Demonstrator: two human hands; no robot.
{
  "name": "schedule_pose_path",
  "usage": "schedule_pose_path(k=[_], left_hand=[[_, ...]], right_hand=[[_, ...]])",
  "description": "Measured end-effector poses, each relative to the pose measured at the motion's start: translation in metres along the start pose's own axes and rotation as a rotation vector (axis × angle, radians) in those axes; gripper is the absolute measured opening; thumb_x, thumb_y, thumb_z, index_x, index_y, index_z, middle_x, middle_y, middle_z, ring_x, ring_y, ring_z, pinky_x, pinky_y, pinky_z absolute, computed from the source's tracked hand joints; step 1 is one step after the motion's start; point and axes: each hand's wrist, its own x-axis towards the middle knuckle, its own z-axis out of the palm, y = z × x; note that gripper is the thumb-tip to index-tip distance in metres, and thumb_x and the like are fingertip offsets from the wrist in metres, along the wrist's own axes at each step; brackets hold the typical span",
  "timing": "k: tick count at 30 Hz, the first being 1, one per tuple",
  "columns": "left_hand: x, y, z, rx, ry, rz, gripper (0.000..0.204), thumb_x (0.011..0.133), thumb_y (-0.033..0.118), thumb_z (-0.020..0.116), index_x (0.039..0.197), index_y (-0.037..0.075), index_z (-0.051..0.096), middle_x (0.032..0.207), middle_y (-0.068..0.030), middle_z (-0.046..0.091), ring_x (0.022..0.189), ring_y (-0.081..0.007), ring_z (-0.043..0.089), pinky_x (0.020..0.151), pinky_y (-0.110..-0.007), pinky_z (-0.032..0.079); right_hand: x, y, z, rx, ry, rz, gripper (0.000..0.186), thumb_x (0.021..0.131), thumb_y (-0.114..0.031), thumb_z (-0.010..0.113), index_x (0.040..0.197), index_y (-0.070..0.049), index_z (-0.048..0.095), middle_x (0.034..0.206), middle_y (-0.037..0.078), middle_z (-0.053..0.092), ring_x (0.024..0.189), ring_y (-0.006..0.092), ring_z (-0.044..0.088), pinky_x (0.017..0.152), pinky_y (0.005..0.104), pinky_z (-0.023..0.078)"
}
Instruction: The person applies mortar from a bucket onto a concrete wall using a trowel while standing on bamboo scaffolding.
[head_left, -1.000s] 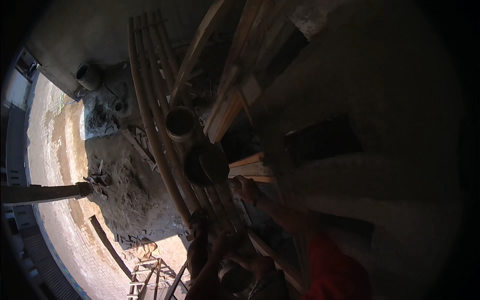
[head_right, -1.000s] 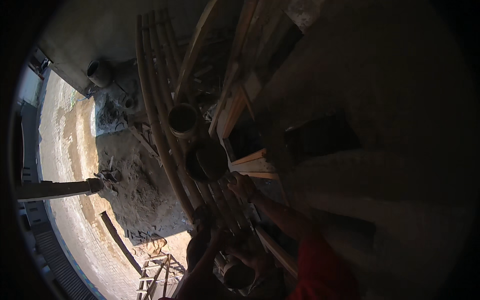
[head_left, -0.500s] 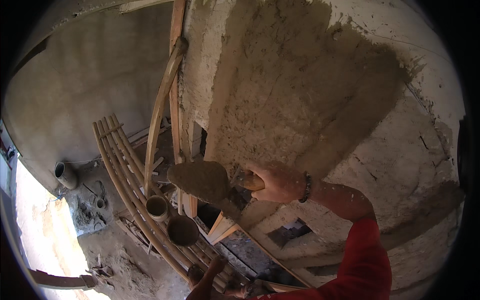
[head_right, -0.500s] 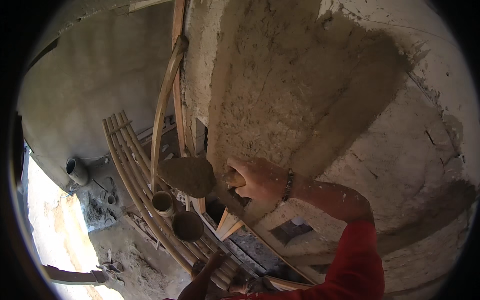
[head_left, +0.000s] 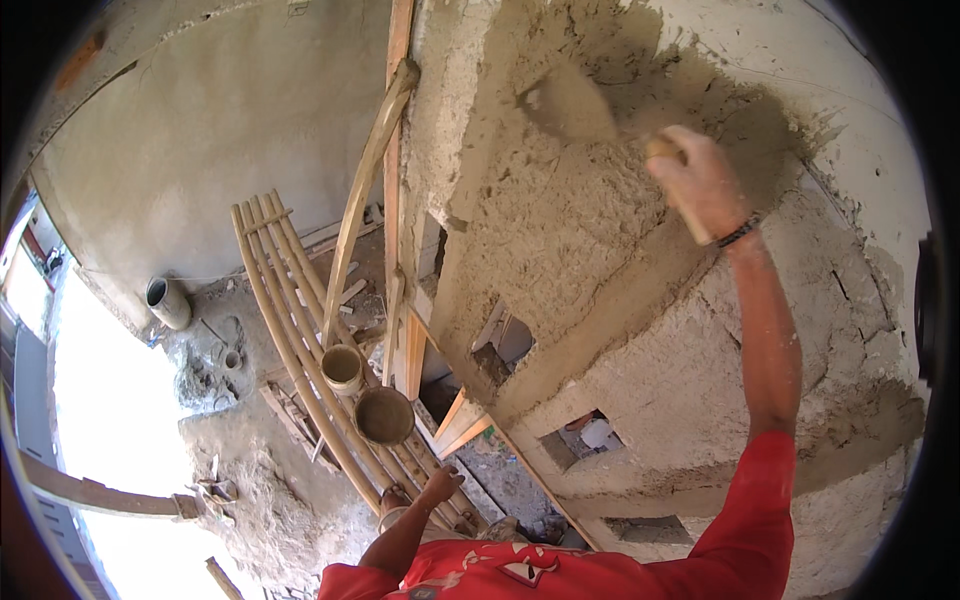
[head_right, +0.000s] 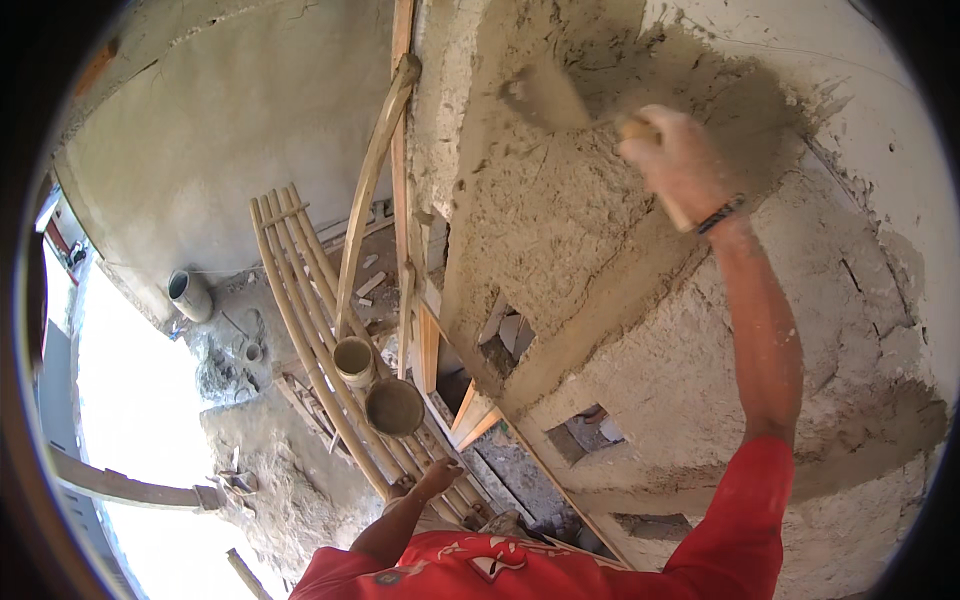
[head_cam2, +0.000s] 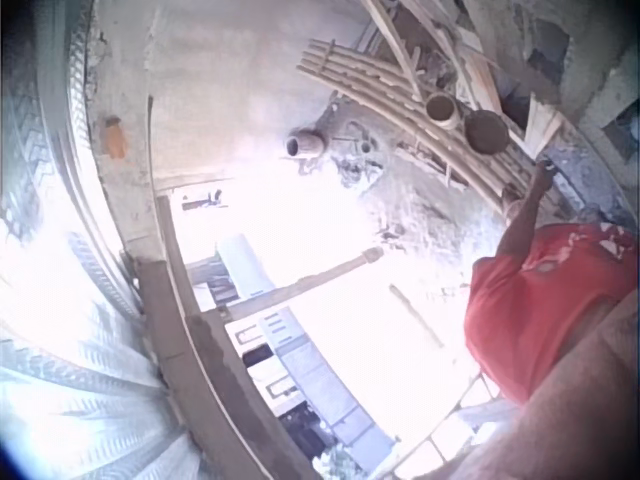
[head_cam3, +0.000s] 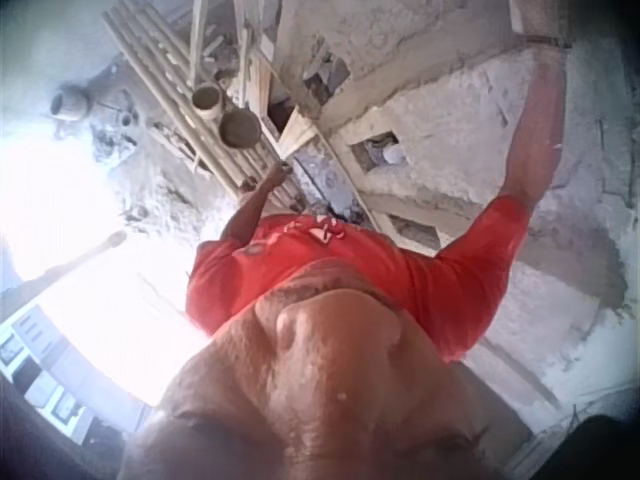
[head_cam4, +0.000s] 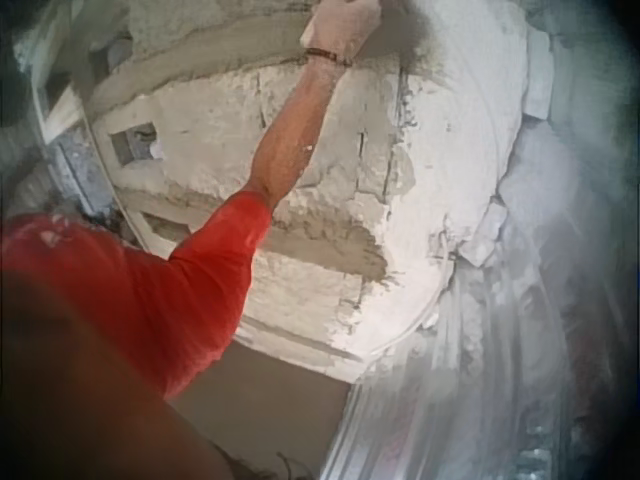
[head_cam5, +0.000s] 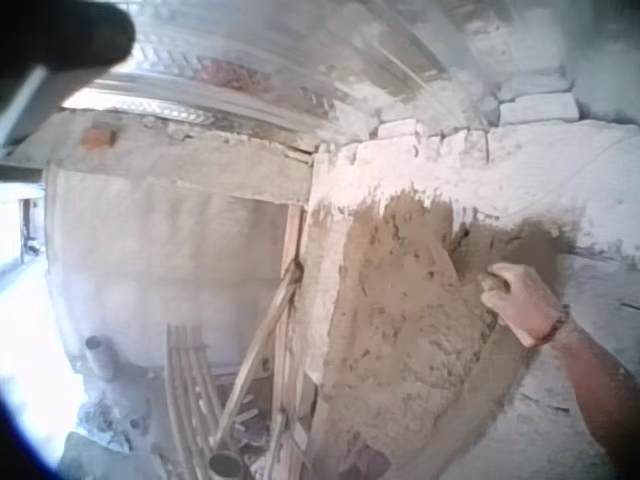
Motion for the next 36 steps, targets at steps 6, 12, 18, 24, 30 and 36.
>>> schedule_pose_path(k=[6, 12, 18, 24, 30, 36], left_hand=[[-0.019, -0.001, 0.013, 0.006, -0.075, -0.148, 0.043, 0.083, 0.034, 0.069, 0.111, 0.001, 0.065, 0.084, -0.0166, 0.067, 0.077, -0.0259, 0.066, 0.069, -0.039, 0.051], [-0.001, 0.022, 0.023, 0.029, -0.08, -0.04, 0.044, 0.082, 0.035, 0.069, 0.111, 0.002, 0.066, 0.088, -0.0191, 0.068, 0.08, -0.0312, 0.067, 0.073, -0.042, 0.052], [0.022, 0.023, 0.029, -0.199, -0.119, -0.111, 0.046, 0.083, 0.035, 0.067, 0.116, 0.002, 0.062, 0.081, -0.0157, 0.067, 0.065, -0.0244, 0.065, 0.057, -0.038, 0.052], [0.036, -0.045, 0.026, -0.324, -0.05, -0.253, 0.043, 0.086, 0.035, 0.065, 0.113, 0.002, 0.063, 0.094, -0.0134, 0.066, 0.077, -0.0245, 0.066, 0.067, -0.036, 0.055], [0.104, -0.173, -0.004, -0.061, 0.025, -0.111, 0.035, 0.082, 0.024, 0.071, 0.111, 0.01, 0.059, 0.103, -0.0115, 0.059, 0.092, -0.0285, 0.064, 0.069, -0.036, 0.055], [0.258, -0.222, -0.034, -1.075, 0.245, -0.789, 0.045, 0.082, 0.017, 0.07, 0.123, 0.009, 0.053, 0.119, -0.0108, 0.055, 0.109, -0.0281, 0.058, 0.08, -0.038, 0.054]], right_hand=[[-0.008, 0.026, -0.084, -0.007, 0.33, -0.014, 0.053, 0.089, -0.026, 0.061, 0.131, 0.005, 0.052, 0.081, 0.006, 0.06, 0.059, 0.0104, 0.055, 0.05, 0.025, 0.046], [-0.075, 0.037, 0.045, 0.179, -0.111, 0.074, 0.052, 0.084, -0.02, 0.065, 0.126, 0.008, 0.053, 0.083, 0.011, 0.061, 0.061, 0.0149, 0.058, 0.055, 0.0298, 0.047], [-0.194, 0.088, 0.242, 0.279, -0.623, 0.163, 0.045, 0.081, -0.016, 0.066, 0.119, 0.006, 0.058, 0.098, 0.021, 0.067, 0.087, 0.0293, 0.067, 0.078, 0.037, 0.052], [-0.299, 0.128, 0.4, 0.188, -0.776, 0.198, 0.043, 0.081, -0.018, 0.064, 0.117, 0.005, 0.059, 0.099, 0.021, 0.067, 0.088, 0.0304, 0.066, 0.079, 0.0417, 0.052], [-0.376, 0.155, 0.487, 0.18, -1.042, 0.527, 0.039, 0.084, -0.017, 0.066, 0.116, 0.005, 0.06, 0.086, 0.013, 0.064, 0.078, 0.0203, 0.062, 0.072, 0.0348, 0.049], [-0.447, 0.165, 0.535, 0.14, -1.081, 1.015, 0.049, 0.095, -0.041, 0.053, 0.113, 0.004, 0.062, 0.066, 0.006, 0.058, 0.056, 0.0101, 0.052, 0.051, 0.0299, 0.04]])
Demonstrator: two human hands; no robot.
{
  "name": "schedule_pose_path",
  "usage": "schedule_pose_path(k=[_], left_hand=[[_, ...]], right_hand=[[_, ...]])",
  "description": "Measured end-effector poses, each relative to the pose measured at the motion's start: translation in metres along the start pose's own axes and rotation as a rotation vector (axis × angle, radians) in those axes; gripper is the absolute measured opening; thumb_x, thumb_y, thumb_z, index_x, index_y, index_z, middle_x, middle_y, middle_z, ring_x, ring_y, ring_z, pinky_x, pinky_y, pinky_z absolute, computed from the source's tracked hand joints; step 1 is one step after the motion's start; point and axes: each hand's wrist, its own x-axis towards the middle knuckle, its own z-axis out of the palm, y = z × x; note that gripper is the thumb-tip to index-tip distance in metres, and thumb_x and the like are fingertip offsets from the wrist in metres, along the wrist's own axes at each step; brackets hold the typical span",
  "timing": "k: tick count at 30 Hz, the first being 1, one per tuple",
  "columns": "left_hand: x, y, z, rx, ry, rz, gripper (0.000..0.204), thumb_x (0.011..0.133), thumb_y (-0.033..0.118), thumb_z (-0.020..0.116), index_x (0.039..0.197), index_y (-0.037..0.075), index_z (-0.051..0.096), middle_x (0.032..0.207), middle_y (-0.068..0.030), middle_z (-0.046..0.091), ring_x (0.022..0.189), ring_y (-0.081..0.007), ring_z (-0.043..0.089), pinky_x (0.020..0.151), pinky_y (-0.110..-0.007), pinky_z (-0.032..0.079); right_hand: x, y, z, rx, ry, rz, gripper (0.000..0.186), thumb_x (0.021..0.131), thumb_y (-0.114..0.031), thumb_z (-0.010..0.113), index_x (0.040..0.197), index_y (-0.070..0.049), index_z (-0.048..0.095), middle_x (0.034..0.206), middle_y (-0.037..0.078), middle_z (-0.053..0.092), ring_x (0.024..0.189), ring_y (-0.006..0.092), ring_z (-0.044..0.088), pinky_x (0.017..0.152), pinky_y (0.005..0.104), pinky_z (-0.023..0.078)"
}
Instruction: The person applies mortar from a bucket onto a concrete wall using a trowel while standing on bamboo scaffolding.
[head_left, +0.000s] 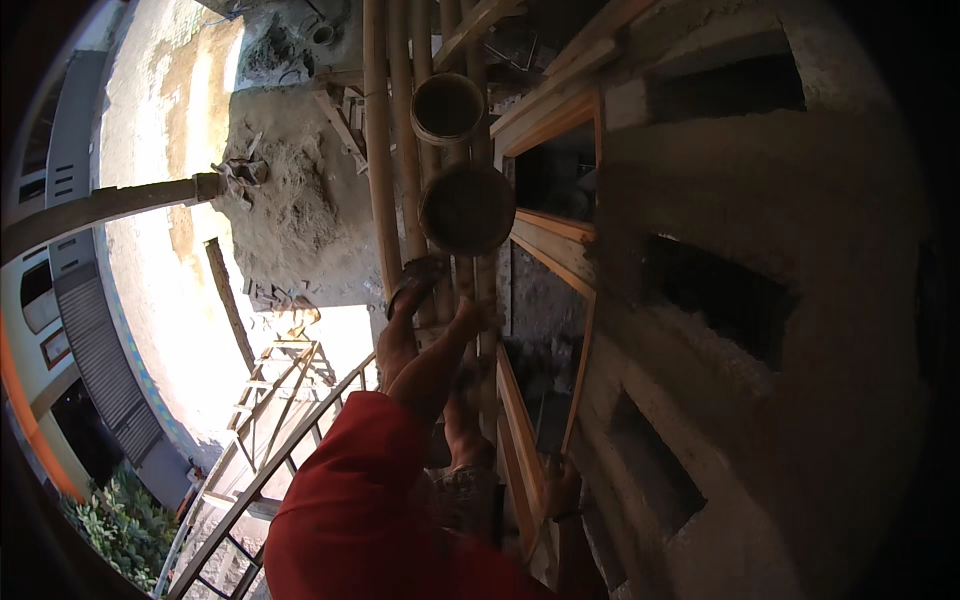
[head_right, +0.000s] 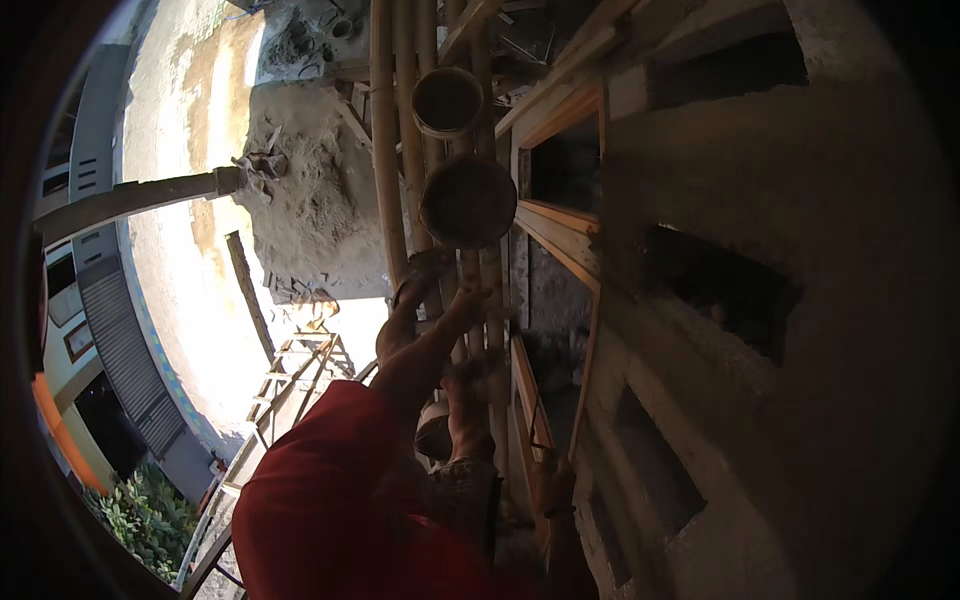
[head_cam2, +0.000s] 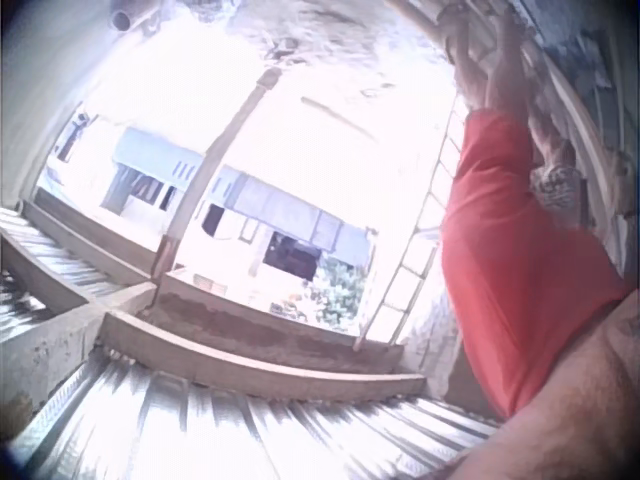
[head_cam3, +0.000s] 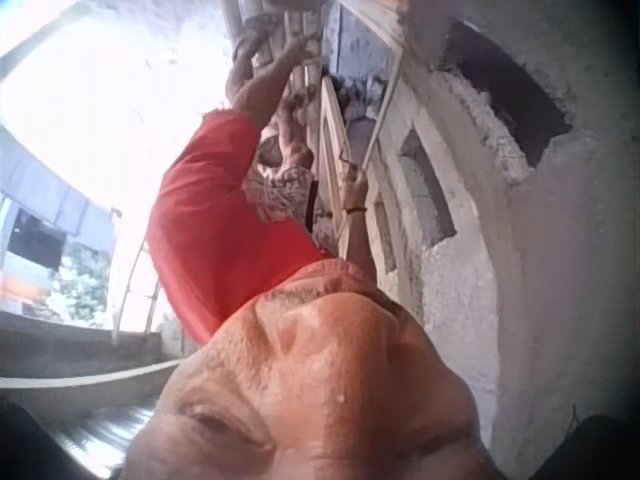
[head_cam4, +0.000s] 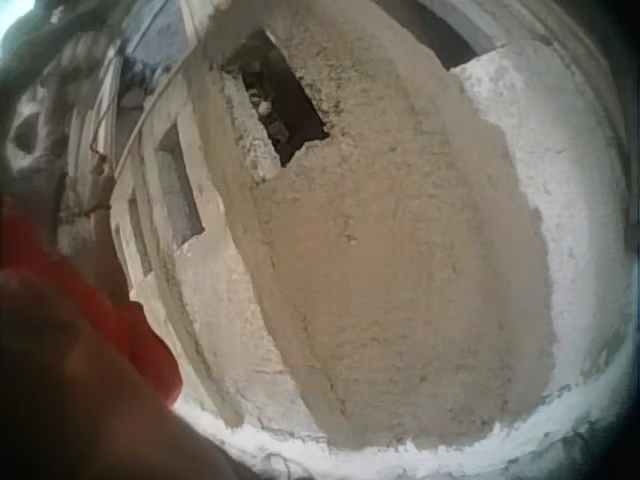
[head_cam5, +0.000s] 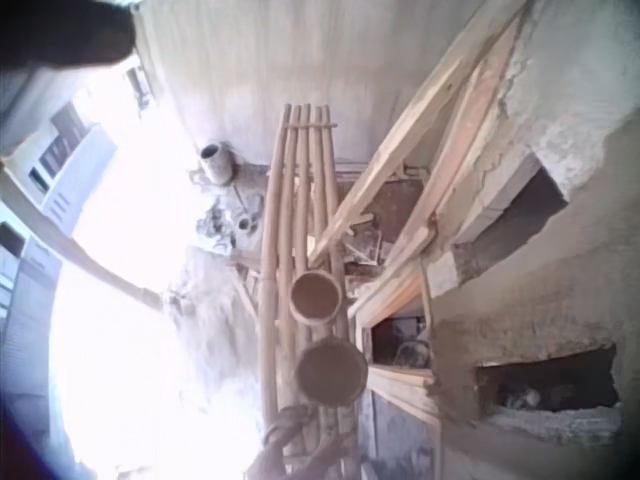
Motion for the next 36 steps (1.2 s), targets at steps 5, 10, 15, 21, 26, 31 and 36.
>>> schedule_pose_path(k=[5, 10, 15, 21, 26, 31, 36], left_hand=[[0.186, -0.005, -0.062, -0.138, 0.023, 0.438, 0.047, 0.088, 0.016, 0.064, 0.131, 0.004, 0.048, 0.126, -0.0101, 0.053, 0.114, -0.0252, 0.055, 0.09, -0.039, 0.05], [0.282, 0.011, -0.091, -0.733, -0.019, 0.793, 0.049, 0.09, 0.013, 0.06, 0.135, 0.002, 0.045, 0.128, -0.0104, 0.054, 0.112, -0.0266, 0.056, 0.093, -0.041, 0.05], [0.258, 0.024, -0.037, -1.13, -0.189, 0.663, 0.051, 0.086, 0.001, 0.059, 0.134, 0.003, 0.044, 0.12, -0.0141, 0.057, 0.101, -0.032, 0.062, 0.084, -0.044, 0.056], [0.236, 0.065, -0.171, -0.414, 0.079, 0.9, 0.044, 0.087, 0.005, 0.058, 0.13, 0.003, 0.047, 0.114, -0.0139, 0.059, 0.095, -0.0284, 0.063, 0.078, -0.042, 0.056], [0.118, 0.047, -0.117, -0.553, -0.073, 0.698, 0.044, 0.085, 0.007, 0.056, 0.128, 0.003, 0.051, 0.105, -0.0087, 0.062, 0.086, -0.0185, 0.062, 0.069, -0.031, 0.053], [-0.034, 0.045, -0.136, -0.36, 0.04, 0.855, 0.039, 0.084, 0.005, 0.053, 0.123, 0.004, 0.053, 0.086, -0.0014, 0.058, 0.07, -0.0128, 0.059, 0.058, -0.027, 0.051], [-0.215, 0.074, -0.078, -0.008, 0.091, 0.802, 0.055, 0.078, 0.003, 0.055, 0.133, 0.002, 0.049, 0.105, -0.0054, 0.061, 0.085, -0.0113, 0.061, 0.068, -0.025, 0.053]], right_hand=[[0.006, -0.061, 0.047, 0.029, -0.105, 0.221, 0.05, 0.096, -0.045, 0.052, 0.109, 0.002, 0.063, 0.065, 0.004, 0.059, 0.057, 0.0103, 0.054, 0.053, 0.0296, 0.043], [0.037, 0.091, 0.087, -0.064, -0.014, -0.065, 0.044, 0.092, -0.04, 0.059, 0.106, 0.002, 0.064, 0.071, 0.006, 0.062, 0.065, 0.0144, 0.06, 0.058, 0.0321, 0.048], [0.032, 0.019, 0.065, 0.068, -0.034, 0.287, 0.039, 0.091, -0.037, 0.063, 0.094, 0.002, 0.062, 0.072, 0.007, 0.062, 0.066, 0.0171, 0.062, 0.06, 0.0338, 0.049], [0.079, 0.019, 0.073, -0.177, 0.025, -0.307, 0.046, 0.096, -0.043, 0.053, 0.091, 0.002, 0.059, 0.062, 0.006, 0.059, 0.055, 0.0142, 0.059, 0.05, 0.0339, 0.044], [0.093, -0.04, 0.034, -0.188, 0.185, -0.61, 0.038, 0.09, -0.03, 0.065, 0.104, 0.006, 0.062, 0.082, 0.012, 0.067, 0.079, 0.0201, 0.067, 0.066, 0.0344, 0.05], [0.05, -0.207, -0.038, -0.682, 0.281, -0.786, 0.042, 0.083, -0.019, 0.067, 0.123, -0.009, 0.059, 0.097, 0.021, 0.067, 0.089, 0.0378, 0.066, 0.079, 0.0467, 0.054], [0.02, -0.252, -0.076, -0.824, 0.377, -0.899, 0.026, 0.092, -0.019, 0.05, 0.114, -0.011, 0.062, 0.088, 0.019, 0.067, 0.082, 0.0361, 0.068, 0.072, 0.0459, 0.055]])
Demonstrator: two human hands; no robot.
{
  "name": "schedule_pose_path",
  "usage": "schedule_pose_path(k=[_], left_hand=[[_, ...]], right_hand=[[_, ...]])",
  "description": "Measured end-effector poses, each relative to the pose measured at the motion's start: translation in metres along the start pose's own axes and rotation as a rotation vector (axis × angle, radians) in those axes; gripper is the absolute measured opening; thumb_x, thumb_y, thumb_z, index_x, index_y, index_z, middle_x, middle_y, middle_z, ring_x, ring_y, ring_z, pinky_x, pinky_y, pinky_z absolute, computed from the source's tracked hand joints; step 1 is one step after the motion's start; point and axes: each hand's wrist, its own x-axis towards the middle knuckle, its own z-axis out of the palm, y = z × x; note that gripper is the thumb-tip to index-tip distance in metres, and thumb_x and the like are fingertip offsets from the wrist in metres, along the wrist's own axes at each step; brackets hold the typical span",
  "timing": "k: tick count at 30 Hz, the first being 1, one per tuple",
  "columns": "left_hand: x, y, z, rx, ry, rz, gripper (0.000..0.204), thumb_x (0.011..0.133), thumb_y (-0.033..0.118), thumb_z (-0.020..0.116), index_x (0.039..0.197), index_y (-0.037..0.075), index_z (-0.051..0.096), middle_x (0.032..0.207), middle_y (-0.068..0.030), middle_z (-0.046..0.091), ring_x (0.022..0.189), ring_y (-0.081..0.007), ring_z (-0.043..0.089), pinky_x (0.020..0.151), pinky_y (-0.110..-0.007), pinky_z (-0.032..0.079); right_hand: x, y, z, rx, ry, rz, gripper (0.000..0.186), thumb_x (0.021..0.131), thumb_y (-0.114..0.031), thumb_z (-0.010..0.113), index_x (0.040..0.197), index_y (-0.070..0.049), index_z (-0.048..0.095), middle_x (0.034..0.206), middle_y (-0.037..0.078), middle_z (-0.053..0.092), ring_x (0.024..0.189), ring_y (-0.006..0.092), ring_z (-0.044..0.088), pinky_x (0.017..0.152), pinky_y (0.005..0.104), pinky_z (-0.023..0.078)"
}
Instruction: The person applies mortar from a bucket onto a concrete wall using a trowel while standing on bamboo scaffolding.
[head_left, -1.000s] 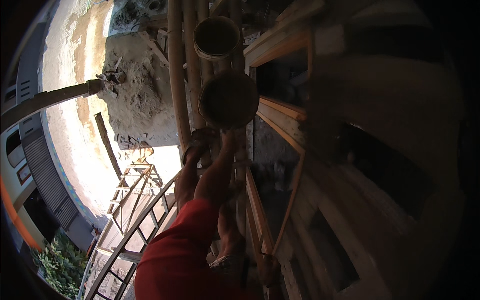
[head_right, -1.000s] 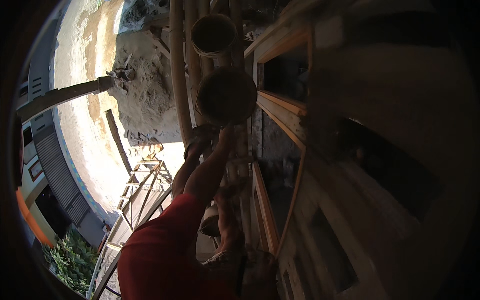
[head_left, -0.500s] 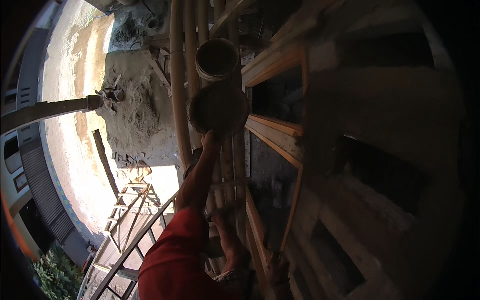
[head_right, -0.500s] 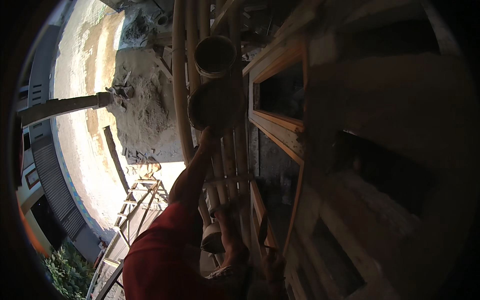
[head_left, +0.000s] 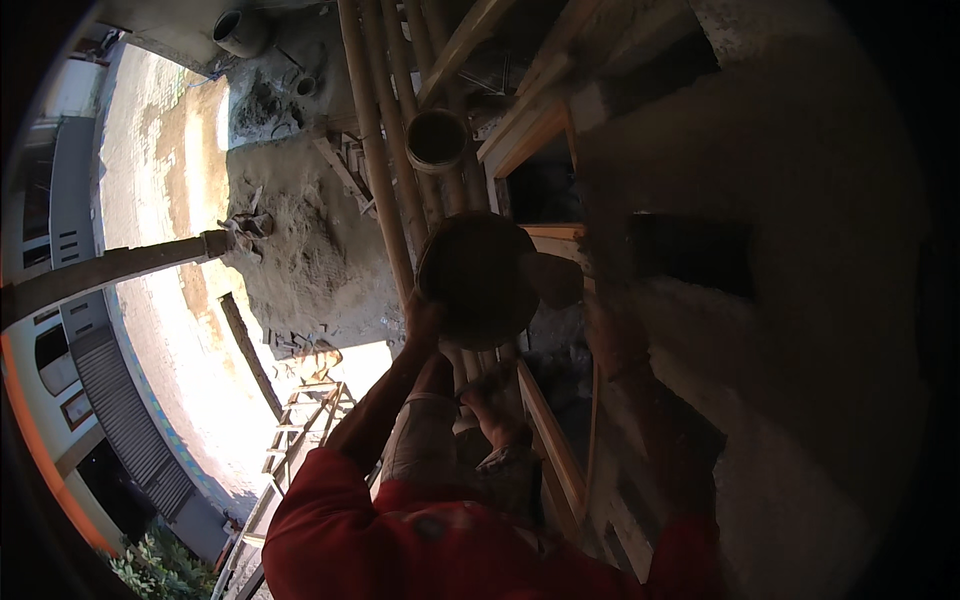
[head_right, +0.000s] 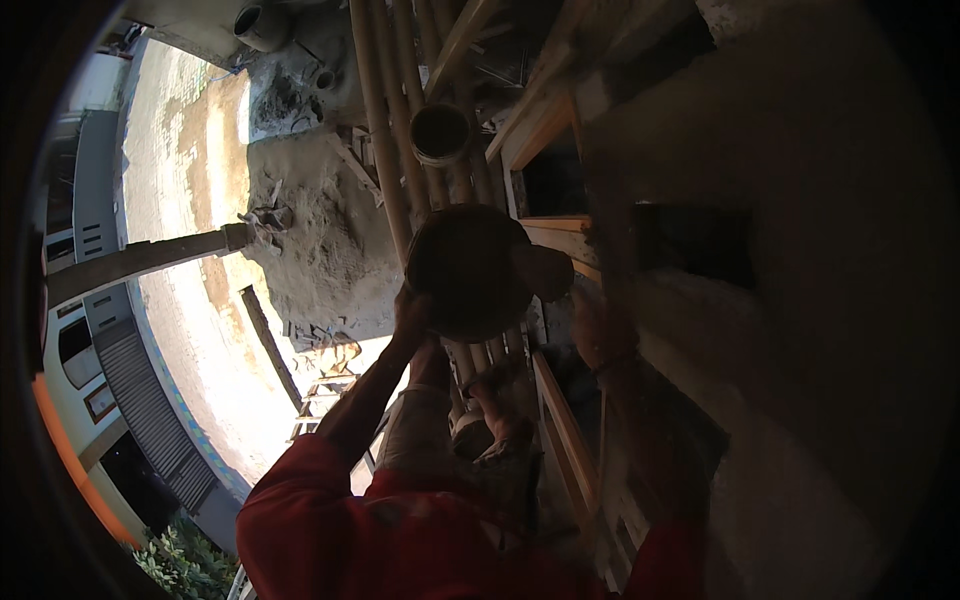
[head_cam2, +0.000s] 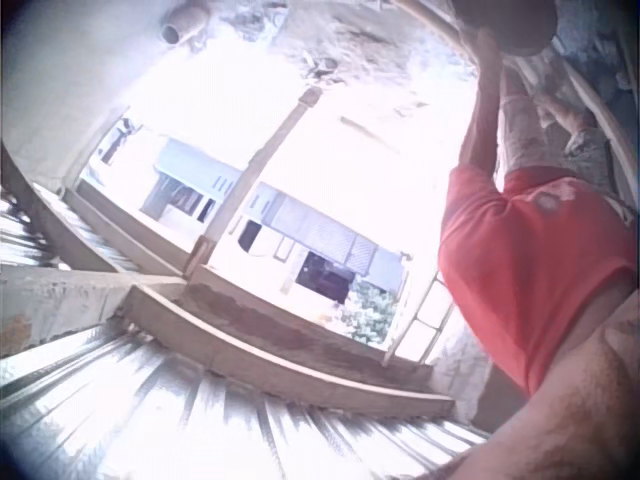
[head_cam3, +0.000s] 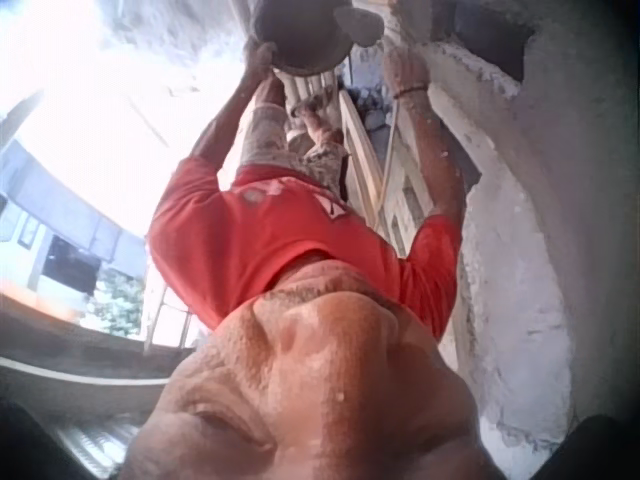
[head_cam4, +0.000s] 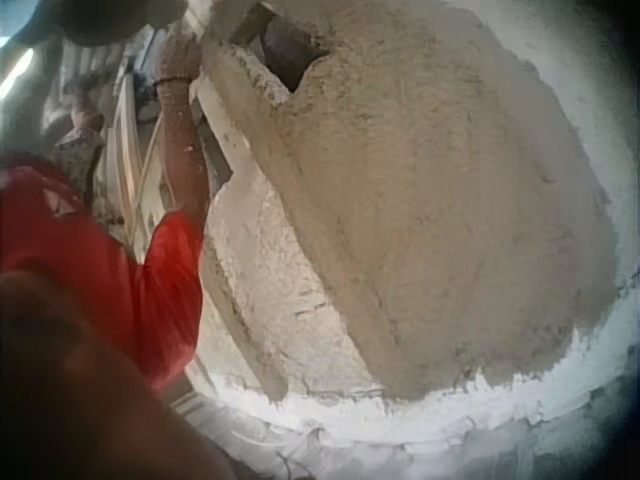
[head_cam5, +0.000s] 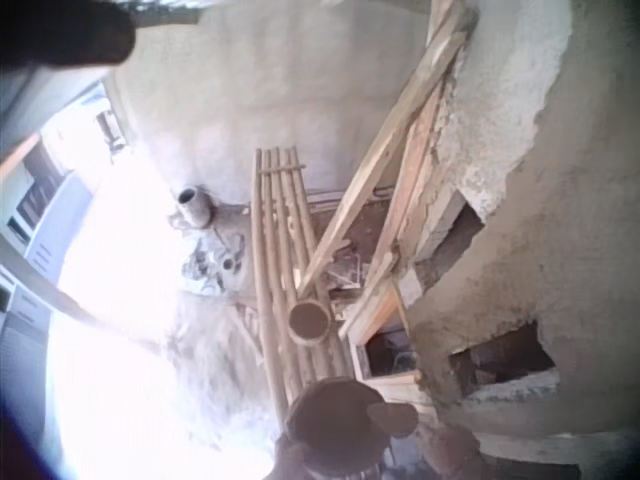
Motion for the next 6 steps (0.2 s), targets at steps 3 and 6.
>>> schedule_pose_path(k=[3, 6], left_hand=[[-0.042, 0.023, -0.012, 0.134, -0.047, 0.077, 0.057, 0.077, 0.003, 0.055, 0.133, 0.002, 0.048, 0.108, -0.007, 0.062, 0.09, -0.0125, 0.062, 0.072, -0.026, 0.054], [-0.073, 0.048, 0.0, 0.222, -0.144, 0.024, 0.058, 0.077, 0.004, 0.055, 0.135, 0.002, 0.047, 0.111, -0.0085, 0.062, 0.094, -0.0138, 0.063, 0.075, -0.025, 0.055]], right_hand=[[-0.003, -0.013, -0.009, 0.0, -0.188, -0.079, 0.026, 0.091, -0.018, 0.049, 0.113, -0.009, 0.061, 0.09, 0.019, 0.068, 0.082, 0.0385, 0.067, 0.073, 0.0486, 0.055], [-0.035, -0.01, -0.008, -0.008, -0.23, -0.176, 0.027, 0.091, -0.019, 0.049, 0.115, -0.009, 0.059, 0.09, 0.019, 0.068, 0.083, 0.0402, 0.067, 0.074, 0.0506, 0.055]])
